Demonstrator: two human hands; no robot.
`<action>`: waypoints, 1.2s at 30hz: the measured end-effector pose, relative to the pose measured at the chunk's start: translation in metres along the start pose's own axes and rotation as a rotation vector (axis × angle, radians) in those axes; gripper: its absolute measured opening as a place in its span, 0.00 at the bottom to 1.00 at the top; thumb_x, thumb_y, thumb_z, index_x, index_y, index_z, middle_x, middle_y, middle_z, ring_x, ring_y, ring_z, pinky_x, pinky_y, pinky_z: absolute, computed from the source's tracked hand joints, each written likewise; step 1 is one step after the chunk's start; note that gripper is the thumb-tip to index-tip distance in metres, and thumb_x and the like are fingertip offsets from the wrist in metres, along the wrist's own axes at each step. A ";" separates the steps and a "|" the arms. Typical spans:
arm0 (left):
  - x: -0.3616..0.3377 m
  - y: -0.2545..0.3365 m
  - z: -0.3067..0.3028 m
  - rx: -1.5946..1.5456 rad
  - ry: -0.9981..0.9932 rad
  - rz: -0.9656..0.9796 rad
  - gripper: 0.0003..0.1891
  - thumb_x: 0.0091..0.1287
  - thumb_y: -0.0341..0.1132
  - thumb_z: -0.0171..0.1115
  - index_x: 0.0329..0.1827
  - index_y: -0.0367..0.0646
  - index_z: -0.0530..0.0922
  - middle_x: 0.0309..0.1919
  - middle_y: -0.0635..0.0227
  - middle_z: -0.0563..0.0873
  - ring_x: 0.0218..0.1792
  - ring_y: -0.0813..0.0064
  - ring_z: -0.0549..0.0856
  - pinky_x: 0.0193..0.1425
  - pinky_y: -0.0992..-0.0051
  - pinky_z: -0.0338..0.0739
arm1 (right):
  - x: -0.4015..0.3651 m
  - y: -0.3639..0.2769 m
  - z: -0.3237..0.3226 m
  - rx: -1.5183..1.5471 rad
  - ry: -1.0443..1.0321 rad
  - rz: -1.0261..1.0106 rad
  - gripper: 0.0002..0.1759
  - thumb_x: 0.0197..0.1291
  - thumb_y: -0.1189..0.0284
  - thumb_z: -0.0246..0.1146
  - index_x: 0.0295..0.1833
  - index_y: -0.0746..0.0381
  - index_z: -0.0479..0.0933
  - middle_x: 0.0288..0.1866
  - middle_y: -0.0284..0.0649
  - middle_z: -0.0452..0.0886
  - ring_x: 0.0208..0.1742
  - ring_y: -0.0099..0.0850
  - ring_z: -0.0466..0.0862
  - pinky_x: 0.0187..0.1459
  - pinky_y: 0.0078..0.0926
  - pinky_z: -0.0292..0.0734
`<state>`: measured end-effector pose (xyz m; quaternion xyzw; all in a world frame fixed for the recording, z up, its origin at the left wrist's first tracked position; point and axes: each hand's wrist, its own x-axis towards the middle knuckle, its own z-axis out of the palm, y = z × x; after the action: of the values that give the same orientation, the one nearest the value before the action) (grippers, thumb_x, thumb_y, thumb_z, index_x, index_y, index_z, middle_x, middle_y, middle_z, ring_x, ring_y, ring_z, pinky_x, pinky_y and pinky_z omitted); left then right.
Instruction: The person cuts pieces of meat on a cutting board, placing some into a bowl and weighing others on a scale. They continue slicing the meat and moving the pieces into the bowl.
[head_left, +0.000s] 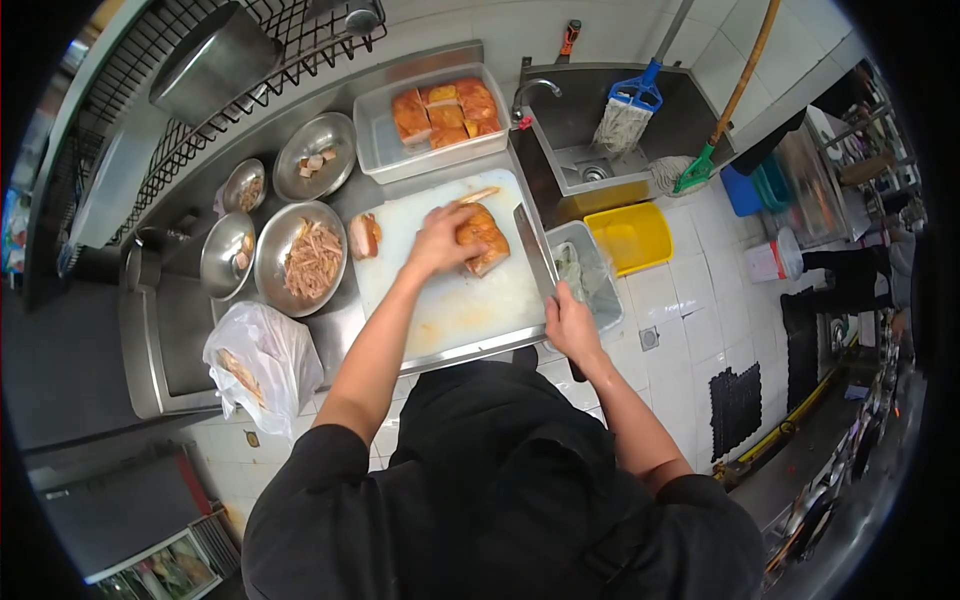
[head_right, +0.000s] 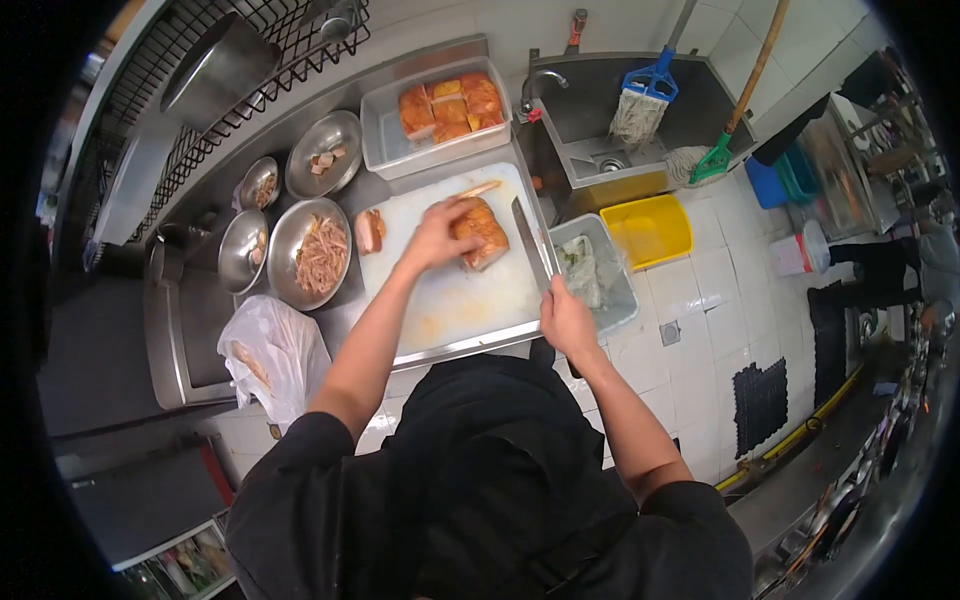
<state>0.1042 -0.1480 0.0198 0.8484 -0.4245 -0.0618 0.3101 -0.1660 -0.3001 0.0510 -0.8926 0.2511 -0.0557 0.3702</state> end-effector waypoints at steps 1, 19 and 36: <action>0.007 0.013 0.005 0.004 0.003 -0.008 0.37 0.52 0.50 0.80 0.66 0.46 0.82 0.71 0.55 0.79 0.66 0.50 0.79 0.68 0.57 0.75 | 0.005 0.002 -0.008 -0.012 -0.037 0.026 0.09 0.72 0.69 0.56 0.49 0.63 0.68 0.34 0.64 0.84 0.38 0.67 0.83 0.41 0.65 0.75; -0.071 0.064 -0.057 0.361 -0.262 -0.264 0.45 0.57 0.54 0.76 0.78 0.50 0.71 0.71 0.54 0.76 0.70 0.55 0.77 0.74 0.51 0.67 | -0.011 0.039 -0.037 0.158 -0.200 0.037 0.13 0.71 0.67 0.57 0.53 0.64 0.70 0.39 0.65 0.84 0.45 0.68 0.82 0.48 0.62 0.75; 0.015 -0.024 -0.062 -0.315 -0.335 -0.444 0.28 0.64 0.50 0.75 0.61 0.40 0.86 0.47 0.54 0.92 0.47 0.70 0.90 0.56 0.71 0.81 | 0.010 0.011 0.001 0.216 -0.149 0.099 0.14 0.71 0.67 0.57 0.51 0.66 0.69 0.41 0.67 0.84 0.48 0.67 0.82 0.50 0.60 0.75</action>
<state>0.1530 -0.1196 0.0583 0.8400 -0.2593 -0.3317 0.3422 -0.1614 -0.3109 0.0421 -0.8359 0.2592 0.0026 0.4839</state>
